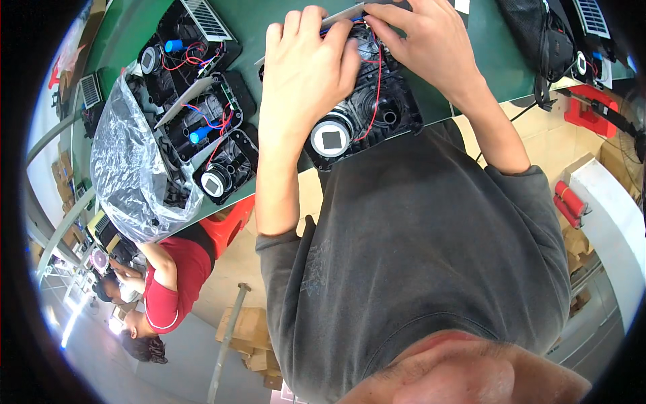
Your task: Assembling electronic speaker and lighting components by connecting wires and housing parts.
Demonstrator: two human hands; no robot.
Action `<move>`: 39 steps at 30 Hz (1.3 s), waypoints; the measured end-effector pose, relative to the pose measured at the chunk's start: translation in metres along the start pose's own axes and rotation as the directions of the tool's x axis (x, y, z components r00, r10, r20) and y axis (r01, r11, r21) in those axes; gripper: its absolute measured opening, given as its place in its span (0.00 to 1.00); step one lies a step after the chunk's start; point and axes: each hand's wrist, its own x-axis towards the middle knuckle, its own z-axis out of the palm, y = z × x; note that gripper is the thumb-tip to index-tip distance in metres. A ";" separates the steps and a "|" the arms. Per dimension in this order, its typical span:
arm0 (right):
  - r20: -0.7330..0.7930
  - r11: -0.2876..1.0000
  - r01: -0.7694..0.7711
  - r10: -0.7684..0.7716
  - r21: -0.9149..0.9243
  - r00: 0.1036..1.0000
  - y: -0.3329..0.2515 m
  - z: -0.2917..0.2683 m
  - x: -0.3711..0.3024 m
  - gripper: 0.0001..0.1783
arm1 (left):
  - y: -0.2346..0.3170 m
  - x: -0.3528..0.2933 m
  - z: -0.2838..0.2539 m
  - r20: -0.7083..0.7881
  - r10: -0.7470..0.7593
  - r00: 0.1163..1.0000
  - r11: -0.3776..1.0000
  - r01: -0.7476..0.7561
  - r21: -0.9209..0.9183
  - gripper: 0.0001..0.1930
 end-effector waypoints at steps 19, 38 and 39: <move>0.205 0.879 0.464 -0.436 -0.114 0.876 0.032 -0.006 0.000 0.12 | 0.013 0.013 0.006 -0.001 0.069 0.998 0.988 -0.068 0.142 0.16; 0.217 0.891 -0.449 0.452 -0.064 0.865 0.081 -0.066 -0.041 0.13 | 0.046 -0.041 -0.002 -0.201 -0.131 0.971 0.977 0.092 -0.195 0.26; 0.218 0.890 -0.451 0.455 -0.070 0.863 0.080 -0.066 -0.040 0.13 | 0.050 -0.041 0.003 -0.195 -0.132 0.972 0.981 0.100 -0.167 0.27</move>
